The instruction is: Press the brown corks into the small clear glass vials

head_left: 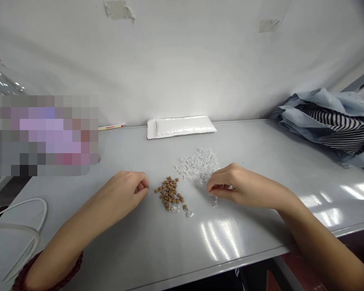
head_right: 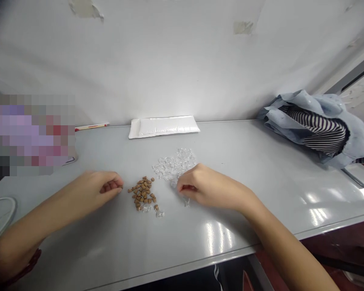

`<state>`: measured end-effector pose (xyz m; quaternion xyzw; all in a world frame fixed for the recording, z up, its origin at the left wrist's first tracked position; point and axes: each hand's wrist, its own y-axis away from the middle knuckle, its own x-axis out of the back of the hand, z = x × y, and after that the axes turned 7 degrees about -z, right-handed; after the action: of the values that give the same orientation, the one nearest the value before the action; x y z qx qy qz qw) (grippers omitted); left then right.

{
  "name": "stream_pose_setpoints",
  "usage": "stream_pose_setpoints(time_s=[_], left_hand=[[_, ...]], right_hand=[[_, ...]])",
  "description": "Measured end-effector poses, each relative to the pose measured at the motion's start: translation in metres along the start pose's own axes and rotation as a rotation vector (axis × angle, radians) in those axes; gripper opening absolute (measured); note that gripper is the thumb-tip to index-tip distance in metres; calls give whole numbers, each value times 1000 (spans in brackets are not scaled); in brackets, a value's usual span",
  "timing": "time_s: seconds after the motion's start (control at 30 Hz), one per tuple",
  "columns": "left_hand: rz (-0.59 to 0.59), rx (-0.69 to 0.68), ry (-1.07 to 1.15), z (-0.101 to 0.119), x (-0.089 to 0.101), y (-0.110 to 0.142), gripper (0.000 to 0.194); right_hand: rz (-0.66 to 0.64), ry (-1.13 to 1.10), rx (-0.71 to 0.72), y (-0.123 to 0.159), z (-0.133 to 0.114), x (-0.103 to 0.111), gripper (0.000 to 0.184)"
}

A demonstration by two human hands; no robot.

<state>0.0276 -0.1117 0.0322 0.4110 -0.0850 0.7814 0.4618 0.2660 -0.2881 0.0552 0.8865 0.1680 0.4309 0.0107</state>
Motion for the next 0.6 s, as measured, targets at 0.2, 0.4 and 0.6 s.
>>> stream_pose_setpoints(time_s=[0.2, 0.4, 0.6], left_hand=[[-75, 17, -252, 10, -2, 0, 16], [-4, -82, -23, 23, -10, 0, 10], [-105, -205, 164, 41, -25, 5, 11]], right_hand=[[-160, -21, -157, 3, 1, 0, 9], [-170, -88, -208, -1, 1, -11, 12], [-221, -21, -179, -3, -2, -15, 9]])
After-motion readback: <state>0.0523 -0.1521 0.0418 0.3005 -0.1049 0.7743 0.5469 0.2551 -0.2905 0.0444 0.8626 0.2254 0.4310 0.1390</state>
